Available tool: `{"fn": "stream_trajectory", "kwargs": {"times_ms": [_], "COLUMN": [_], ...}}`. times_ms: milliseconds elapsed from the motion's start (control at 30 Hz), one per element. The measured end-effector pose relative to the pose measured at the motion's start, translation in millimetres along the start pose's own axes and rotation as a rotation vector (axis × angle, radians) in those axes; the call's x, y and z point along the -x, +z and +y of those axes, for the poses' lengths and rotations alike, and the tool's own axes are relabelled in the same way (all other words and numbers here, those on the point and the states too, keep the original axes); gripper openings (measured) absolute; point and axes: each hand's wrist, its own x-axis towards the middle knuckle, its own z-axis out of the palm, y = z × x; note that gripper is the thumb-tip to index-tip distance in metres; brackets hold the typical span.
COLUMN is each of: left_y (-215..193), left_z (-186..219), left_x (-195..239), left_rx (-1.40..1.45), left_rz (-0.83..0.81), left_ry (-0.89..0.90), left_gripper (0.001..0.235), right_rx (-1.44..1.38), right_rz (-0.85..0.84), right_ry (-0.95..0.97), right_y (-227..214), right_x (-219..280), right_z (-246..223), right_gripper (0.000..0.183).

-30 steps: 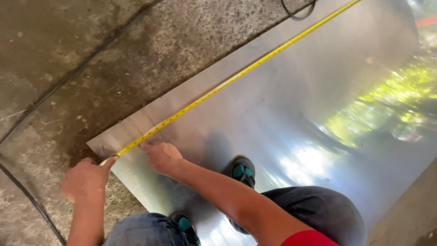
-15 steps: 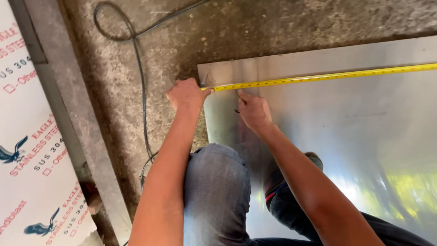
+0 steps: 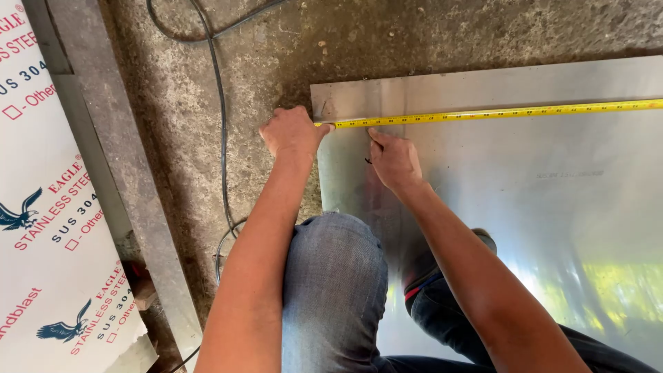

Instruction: Measuring and marking dimensions on a large metal sheet using a tape measure and a notebook for reference.

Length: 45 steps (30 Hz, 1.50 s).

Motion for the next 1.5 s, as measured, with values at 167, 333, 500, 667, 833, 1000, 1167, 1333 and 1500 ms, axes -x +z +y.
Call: {"fn": "stream_trajectory", "kwargs": {"times_ms": [167,333,500,667,833,1000,1167,1333,1500], "left_y": [2,0,-1,2,-1,-3,-5,-4,3], "left_z": [-1,-1,1,0,0,1,0,0,-4], "left_x": [-2,0,0,0,0,2,3,1,5], "left_rx": [0.017,0.022,0.013,0.006,0.002,0.006,0.011,0.03,0.025], "left_rz": [0.027,0.029,0.041,0.029,0.017,-0.013,0.02,0.01,0.009], "left_ry": [-0.004,-0.005,-0.002,-0.006,-0.003,-0.002,0.018,0.003,-0.007], "left_gripper": [0.073,0.072,0.073,0.073,0.072,0.071,0.073,0.074,0.073], "right_rx": [0.003,-0.003,0.011,0.331,0.419,0.422,0.39,0.34,0.208], "right_rz": [0.012,0.013,0.008,-0.238,-0.305,-0.321,-0.352,-0.258,-0.056], "right_ry": [-0.012,-0.012,0.0,0.194,0.237,0.262,0.251,0.132,-0.044], "right_y": [0,3,1,-12,-8,-8,5,24,9], "right_x": [0,-2,-4,-7,-10,-11,19,21,19], "right_z": [-1,3,-4,-41,-46,-48,-47,1,-3], "right_gripper": [0.027,0.027,0.027,0.029,0.027,0.027,0.031,0.034,0.03]}}
